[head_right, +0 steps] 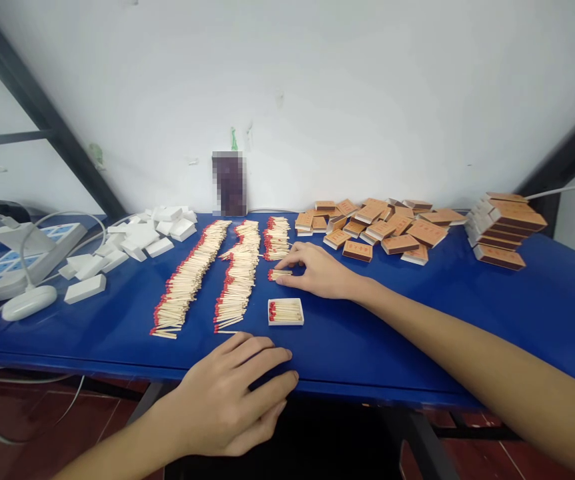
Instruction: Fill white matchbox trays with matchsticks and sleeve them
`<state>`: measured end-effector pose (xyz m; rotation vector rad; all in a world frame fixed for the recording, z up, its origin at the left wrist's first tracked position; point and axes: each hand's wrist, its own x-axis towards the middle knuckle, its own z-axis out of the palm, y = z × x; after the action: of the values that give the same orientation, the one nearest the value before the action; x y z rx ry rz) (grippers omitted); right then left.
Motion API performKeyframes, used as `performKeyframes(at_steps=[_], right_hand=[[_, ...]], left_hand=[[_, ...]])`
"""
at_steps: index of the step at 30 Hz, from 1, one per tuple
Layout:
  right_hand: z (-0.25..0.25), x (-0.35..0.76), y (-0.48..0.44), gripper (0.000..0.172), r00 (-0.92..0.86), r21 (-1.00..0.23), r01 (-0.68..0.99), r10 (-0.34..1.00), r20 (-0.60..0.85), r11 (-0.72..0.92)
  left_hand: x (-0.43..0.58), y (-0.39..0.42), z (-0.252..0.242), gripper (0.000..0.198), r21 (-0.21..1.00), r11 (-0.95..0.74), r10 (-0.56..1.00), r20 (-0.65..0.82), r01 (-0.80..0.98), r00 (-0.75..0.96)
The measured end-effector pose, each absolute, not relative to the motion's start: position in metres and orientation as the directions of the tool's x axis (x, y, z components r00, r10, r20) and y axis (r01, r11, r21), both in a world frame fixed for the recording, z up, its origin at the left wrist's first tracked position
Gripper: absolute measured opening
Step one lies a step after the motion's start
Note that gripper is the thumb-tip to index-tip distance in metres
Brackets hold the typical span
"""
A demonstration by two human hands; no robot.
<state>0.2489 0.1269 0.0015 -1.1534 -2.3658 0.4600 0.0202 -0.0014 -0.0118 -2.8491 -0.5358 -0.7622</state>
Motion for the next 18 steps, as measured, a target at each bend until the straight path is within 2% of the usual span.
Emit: performKeyframes(at_steps=[18], right_hand=[[0.005,0.2471,0.1233,0.035,-0.555,-0.511,0.62,0.793,0.251,0.596]], left_hand=[[0.0199,-0.0017,-0.0127,0.019,-0.055,-0.923,0.31,0.483,0.382,0.819]])
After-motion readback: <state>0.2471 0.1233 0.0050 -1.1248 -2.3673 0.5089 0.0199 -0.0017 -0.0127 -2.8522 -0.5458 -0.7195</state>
